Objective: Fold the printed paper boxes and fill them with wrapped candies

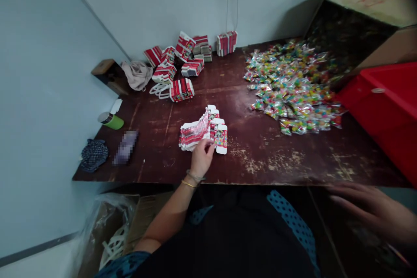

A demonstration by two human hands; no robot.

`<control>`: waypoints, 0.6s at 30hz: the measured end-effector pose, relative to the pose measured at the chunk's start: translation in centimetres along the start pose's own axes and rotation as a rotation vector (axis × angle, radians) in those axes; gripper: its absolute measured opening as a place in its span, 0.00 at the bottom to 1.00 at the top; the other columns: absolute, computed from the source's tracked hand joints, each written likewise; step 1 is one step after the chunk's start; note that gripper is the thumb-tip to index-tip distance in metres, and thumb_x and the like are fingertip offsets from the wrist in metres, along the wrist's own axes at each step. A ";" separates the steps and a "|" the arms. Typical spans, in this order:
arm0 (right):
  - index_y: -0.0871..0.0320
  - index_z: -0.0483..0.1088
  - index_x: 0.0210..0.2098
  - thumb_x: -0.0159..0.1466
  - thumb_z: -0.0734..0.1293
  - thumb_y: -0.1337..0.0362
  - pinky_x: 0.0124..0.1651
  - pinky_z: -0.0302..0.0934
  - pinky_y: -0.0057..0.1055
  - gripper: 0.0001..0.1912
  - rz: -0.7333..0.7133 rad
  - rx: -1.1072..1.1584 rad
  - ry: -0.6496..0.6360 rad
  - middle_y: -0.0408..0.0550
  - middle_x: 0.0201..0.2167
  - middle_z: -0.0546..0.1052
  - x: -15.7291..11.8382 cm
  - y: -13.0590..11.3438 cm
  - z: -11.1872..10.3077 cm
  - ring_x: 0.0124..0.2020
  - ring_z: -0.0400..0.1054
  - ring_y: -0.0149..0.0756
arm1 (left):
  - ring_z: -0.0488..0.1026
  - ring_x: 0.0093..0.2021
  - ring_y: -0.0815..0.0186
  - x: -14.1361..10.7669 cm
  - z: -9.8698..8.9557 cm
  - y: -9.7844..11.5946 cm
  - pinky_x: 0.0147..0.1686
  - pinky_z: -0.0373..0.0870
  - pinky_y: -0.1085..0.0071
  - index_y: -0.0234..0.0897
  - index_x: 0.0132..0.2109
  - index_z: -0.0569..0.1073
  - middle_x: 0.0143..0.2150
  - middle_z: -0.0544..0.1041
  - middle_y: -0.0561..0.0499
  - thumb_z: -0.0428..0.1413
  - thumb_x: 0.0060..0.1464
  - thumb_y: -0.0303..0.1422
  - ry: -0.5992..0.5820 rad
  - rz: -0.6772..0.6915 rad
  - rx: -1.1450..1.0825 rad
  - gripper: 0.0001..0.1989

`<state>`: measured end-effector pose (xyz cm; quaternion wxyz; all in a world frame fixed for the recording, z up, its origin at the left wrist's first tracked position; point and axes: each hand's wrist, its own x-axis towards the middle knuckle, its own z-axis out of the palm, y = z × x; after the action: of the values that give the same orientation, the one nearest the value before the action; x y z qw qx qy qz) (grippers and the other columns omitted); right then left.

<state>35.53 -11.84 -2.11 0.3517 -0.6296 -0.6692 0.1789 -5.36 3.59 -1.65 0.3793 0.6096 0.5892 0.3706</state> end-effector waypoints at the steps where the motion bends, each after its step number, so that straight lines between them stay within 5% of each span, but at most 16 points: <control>1: 0.44 0.79 0.38 0.57 0.66 0.39 0.38 0.66 0.53 0.21 -0.068 -0.053 -0.115 0.61 0.38 0.80 1.3 -1.4 2.1 0.36 0.75 0.53 | 0.71 0.39 0.62 0.0 -0.7 -0.7 0.44 0.66 0.67 0.36 0.38 0.73 0.36 0.74 0.48 0.55 0.56 0.36 -0.007 -0.041 -0.030 0.07; 3: 0.47 0.73 0.51 0.66 0.62 0.49 0.51 0.67 0.49 0.19 -0.089 -0.002 -0.204 0.56 0.52 0.75 4.6 -5.5 8.1 0.51 0.71 0.49 | 0.69 0.33 0.66 -0.7 -1.4 -1.9 0.36 0.67 0.72 0.35 0.37 0.72 0.30 0.73 0.51 0.54 0.56 0.37 -0.043 -0.127 -0.093 0.09; 5: 0.51 0.62 0.62 0.66 0.63 0.52 0.57 0.63 0.47 0.26 -0.203 0.034 -0.250 0.54 0.60 0.67 8.4 -9.8 14.8 0.59 0.64 0.48 | 0.66 0.27 0.70 -1.9 -1.5 -2.7 0.29 0.64 0.75 0.35 0.37 0.72 0.28 0.71 0.54 0.55 0.55 0.39 -0.079 -0.209 -0.154 0.11; 7: 0.58 0.60 0.63 0.62 0.68 0.54 0.58 0.61 0.50 0.33 -0.299 -0.032 -0.205 0.59 0.63 0.64 11.6 -12.7 20.2 0.62 0.59 0.53 | 0.64 0.24 0.72 -3.0 -1.6 -3.0 0.25 0.62 0.76 0.34 0.38 0.71 0.26 0.69 0.55 0.57 0.53 0.41 -0.120 -0.295 -0.239 0.13; 9: 0.59 0.67 0.57 0.64 0.65 0.63 0.55 0.63 0.49 0.22 -0.350 -0.082 -0.175 0.59 0.57 0.71 13.3 -13.9 23.0 0.57 0.65 0.51 | 0.66 0.24 0.71 -3.7 -1.8 -3.0 0.24 0.63 0.75 0.33 0.40 0.72 0.27 0.71 0.53 0.58 0.51 0.44 -0.153 -0.364 -0.317 0.17; 11: 0.57 0.73 0.50 0.66 0.61 0.69 0.52 0.65 0.44 0.15 -0.393 -0.078 -0.155 0.55 0.50 0.77 12.8 -14.0 23.3 0.50 0.71 0.45 | 0.72 0.29 0.66 -4.0 -2.1 -2.6 0.29 0.68 0.71 0.32 0.45 0.72 0.33 0.75 0.47 0.57 0.52 0.47 -0.232 -0.434 -0.472 0.22; 14: 0.55 0.74 0.48 0.67 0.62 0.66 0.51 0.65 0.42 0.13 -0.550 0.021 -0.176 0.52 0.48 0.78 9.1 -13.8 21.0 0.48 0.71 0.43 | 0.75 0.42 0.59 -4.3 -1.5 -2.0 0.42 0.71 0.63 0.31 0.51 0.71 0.44 0.77 0.40 0.58 0.53 0.46 -0.451 -0.562 -0.852 0.25; 18: 0.53 0.71 0.53 0.65 0.66 0.62 0.53 0.63 0.46 0.17 -0.527 0.157 -0.167 0.51 0.49 0.77 5.4 -13.4 17.5 0.53 0.66 0.46 | 0.76 0.40 0.62 -5.1 1.8 -1.3 0.45 0.69 0.67 0.31 0.46 0.74 0.40 0.79 0.44 0.64 0.44 0.29 -0.525 -0.617 -0.984 0.20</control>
<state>13.98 -4.94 -3.72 0.3772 -0.3881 -0.8205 0.1840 -4.51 -1.56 -3.64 0.8360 0.2368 0.3861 0.3099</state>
